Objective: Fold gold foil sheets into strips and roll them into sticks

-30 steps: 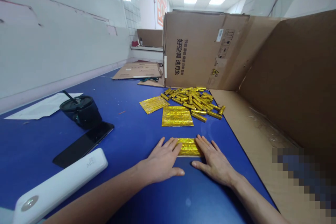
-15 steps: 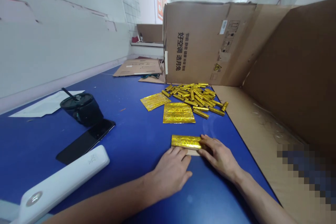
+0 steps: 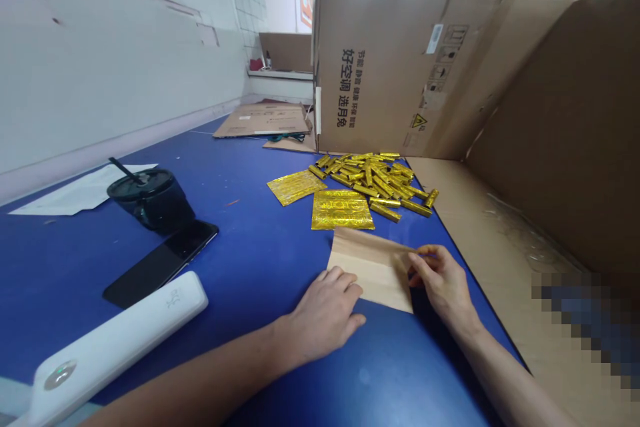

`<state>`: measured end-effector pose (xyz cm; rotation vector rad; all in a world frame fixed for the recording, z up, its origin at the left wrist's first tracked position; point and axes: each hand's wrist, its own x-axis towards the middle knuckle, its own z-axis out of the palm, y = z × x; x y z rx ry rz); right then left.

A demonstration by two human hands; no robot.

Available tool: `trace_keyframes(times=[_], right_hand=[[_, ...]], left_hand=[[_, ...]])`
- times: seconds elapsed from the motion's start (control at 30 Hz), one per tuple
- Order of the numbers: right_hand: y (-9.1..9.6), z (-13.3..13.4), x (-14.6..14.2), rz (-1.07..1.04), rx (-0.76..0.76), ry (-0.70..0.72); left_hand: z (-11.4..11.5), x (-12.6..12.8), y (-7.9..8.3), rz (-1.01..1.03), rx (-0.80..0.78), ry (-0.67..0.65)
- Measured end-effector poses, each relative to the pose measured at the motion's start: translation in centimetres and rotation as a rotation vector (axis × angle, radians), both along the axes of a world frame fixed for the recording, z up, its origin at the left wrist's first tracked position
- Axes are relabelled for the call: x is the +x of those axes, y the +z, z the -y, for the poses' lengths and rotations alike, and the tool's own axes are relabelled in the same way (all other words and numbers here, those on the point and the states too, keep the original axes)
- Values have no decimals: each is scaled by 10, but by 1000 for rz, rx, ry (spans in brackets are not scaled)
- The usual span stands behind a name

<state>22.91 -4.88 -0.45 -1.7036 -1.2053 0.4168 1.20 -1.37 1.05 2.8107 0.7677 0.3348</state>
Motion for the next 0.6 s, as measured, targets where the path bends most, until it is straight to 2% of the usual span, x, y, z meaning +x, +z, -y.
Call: trace_keyframes(times=[0.13,0.23,0.27,0.33,0.4,0.47,0.6], right_hand=[[-5,-1,3,-87,147,-43],[3,7,2,86,264,5],[7,11,0,215,237,72],[15,18,-6,427,84,350],[21,24,-13,609,-56,528],[23,27,-19,729,-132,580],[23,26,-23,836,-170,557]], left_hand=[[0,0,-1,12,-11,0],[0,-1,-1,24,-26,6],[0,-1,-1,27,-34,11],[0,-1,0,29,-48,22],[1,-2,1,34,-60,33],[1,-2,2,42,-70,45],[0,-3,3,50,-80,64]])
